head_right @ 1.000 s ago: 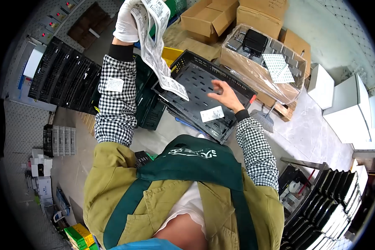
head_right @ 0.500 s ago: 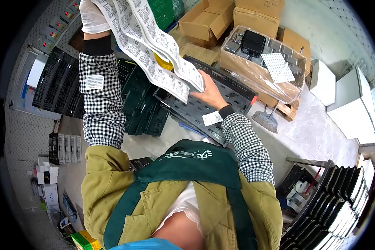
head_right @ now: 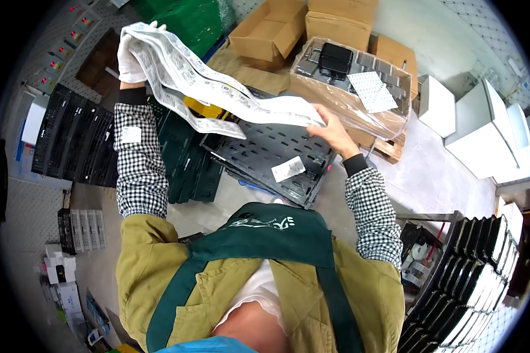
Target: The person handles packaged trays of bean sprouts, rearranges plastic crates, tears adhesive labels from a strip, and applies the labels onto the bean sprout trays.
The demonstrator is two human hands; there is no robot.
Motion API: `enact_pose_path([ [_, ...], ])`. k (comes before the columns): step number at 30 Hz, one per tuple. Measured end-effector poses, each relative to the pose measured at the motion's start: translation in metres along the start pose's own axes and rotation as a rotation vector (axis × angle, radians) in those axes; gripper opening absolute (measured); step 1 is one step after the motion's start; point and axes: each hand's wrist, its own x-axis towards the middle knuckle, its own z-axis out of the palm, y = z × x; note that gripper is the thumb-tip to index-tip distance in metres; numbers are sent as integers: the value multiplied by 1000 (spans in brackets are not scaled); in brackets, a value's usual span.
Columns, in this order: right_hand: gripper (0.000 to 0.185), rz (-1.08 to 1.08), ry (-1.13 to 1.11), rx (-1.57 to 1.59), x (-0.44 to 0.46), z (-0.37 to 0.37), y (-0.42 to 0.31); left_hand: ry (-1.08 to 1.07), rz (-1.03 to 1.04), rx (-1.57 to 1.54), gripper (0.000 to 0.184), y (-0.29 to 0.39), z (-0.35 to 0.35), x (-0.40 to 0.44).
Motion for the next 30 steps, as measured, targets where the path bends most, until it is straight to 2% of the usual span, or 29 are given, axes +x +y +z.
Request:
enact_pose_path([
  [2, 65, 57, 58, 64, -4, -15, -9, 94, -5, -22, 25, -14, -12, -10],
  [3, 65, -11, 76, 129, -5, -16, -15, 196, -1, -56, 21, -21, -17, -13],
  [4, 63, -64, 99, 110, -2, -23, -14, 218, -5, -67, 18, -25, -23, -16],
  [7, 53, -46, 249, -46, 0, -26, -49, 241, -5, -205, 16, -49, -43, -25],
  [10, 49, -188, 252, -65, 20, -38, -82, 231, 16, 46, 21, -91, -103, -30],
  [12, 50, -252, 286, -212, 34, -30, -115, 211, -15, 277, 28, -118, -110, -48],
  [14, 55, -357, 227, -256, 51, -13, -147, 208, -184, 726, 56, -141, -125, -67],
  [16, 59, -392, 154, -365, 70, 6, -175, 53, -547, 1265, 93, -159, -143, -82],
  [18, 62, -404, 87, -693, 90, 36, -191, -155, -1009, 1734, 119, -158, -120, -86],
  [19, 64, -410, 54, -856, 103, 51, -192, -212, -875, 1655, 116, -154, -106, -83],
  [20, 67, -417, -92, -869, 120, 60, -183, -268, -743, 1573, 113, -150, -89, -76],
  [22, 69, -404, -241, -981, 146, 91, -160, -348, -291, 1187, 108, -139, -50, -63],
  [24, 64, -343, -369, -1024, 160, 118, -150, -370, -150, 882, 92, -113, 11, -59],
  [26, 71, -436, -325, -954, 172, 125, -148, -340, -281, 812, 81, -104, 24, -52],
  [27, 67, -430, -295, -938, 166, 126, -163, -334, -235, 562, 72, -112, 16, -46],
  [28, 66, -434, -226, -1050, 166, 122, -178, -343, -202, 514, 66, -117, 5, -41],
  [30, 61, -510, -236, -857, 156, 123, -219, -303, -331, 379, 59, -111, -6, -37],
])
